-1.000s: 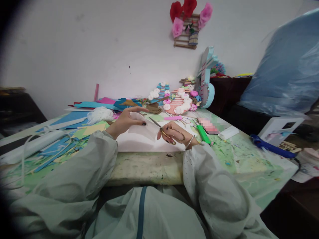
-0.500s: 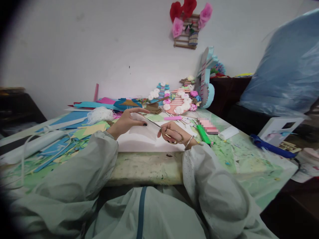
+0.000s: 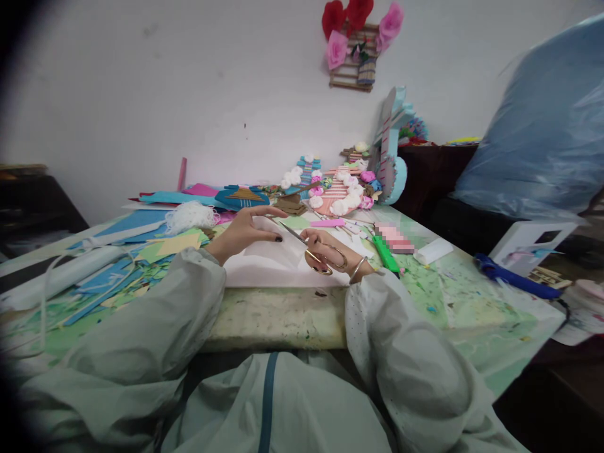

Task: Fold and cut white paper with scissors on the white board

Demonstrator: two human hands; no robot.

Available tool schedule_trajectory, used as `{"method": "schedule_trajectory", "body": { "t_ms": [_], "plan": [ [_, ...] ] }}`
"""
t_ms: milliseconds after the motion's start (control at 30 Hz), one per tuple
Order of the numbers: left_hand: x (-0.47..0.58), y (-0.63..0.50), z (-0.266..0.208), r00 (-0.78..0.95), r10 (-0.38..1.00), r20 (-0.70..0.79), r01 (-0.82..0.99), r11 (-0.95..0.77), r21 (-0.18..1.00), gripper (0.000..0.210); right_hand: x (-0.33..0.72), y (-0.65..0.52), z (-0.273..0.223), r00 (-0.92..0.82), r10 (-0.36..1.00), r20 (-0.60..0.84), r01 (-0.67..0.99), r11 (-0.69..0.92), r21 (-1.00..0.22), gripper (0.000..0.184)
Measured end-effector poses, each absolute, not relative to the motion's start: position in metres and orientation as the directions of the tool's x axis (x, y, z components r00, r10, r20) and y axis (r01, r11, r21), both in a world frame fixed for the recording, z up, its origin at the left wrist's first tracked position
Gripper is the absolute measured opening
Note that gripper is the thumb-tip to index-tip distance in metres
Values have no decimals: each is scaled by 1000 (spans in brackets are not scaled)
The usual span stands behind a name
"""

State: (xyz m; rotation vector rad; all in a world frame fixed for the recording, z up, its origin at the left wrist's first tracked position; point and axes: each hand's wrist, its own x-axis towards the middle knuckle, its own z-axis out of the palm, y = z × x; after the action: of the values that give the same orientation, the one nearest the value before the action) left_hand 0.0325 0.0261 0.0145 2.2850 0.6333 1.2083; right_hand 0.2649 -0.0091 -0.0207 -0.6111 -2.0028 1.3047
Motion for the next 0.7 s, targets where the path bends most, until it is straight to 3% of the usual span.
{"method": "schedule_trajectory", "body": {
  "t_ms": [400,567,700],
  "plan": [
    [34,29,12,488,611,623,145,-761,633,42,260,-11,-17,-653,699,292,53,426,-903,52],
    [33,29,12,450,702,551,126,-661,739,42,261,-13,-15,-638,698,325,75,475,-877,41],
    [29,35,8,397,815,422,80,-489,869,38,261,-18,-12,-628,699,341,60,480,-875,44]
  ]
}}
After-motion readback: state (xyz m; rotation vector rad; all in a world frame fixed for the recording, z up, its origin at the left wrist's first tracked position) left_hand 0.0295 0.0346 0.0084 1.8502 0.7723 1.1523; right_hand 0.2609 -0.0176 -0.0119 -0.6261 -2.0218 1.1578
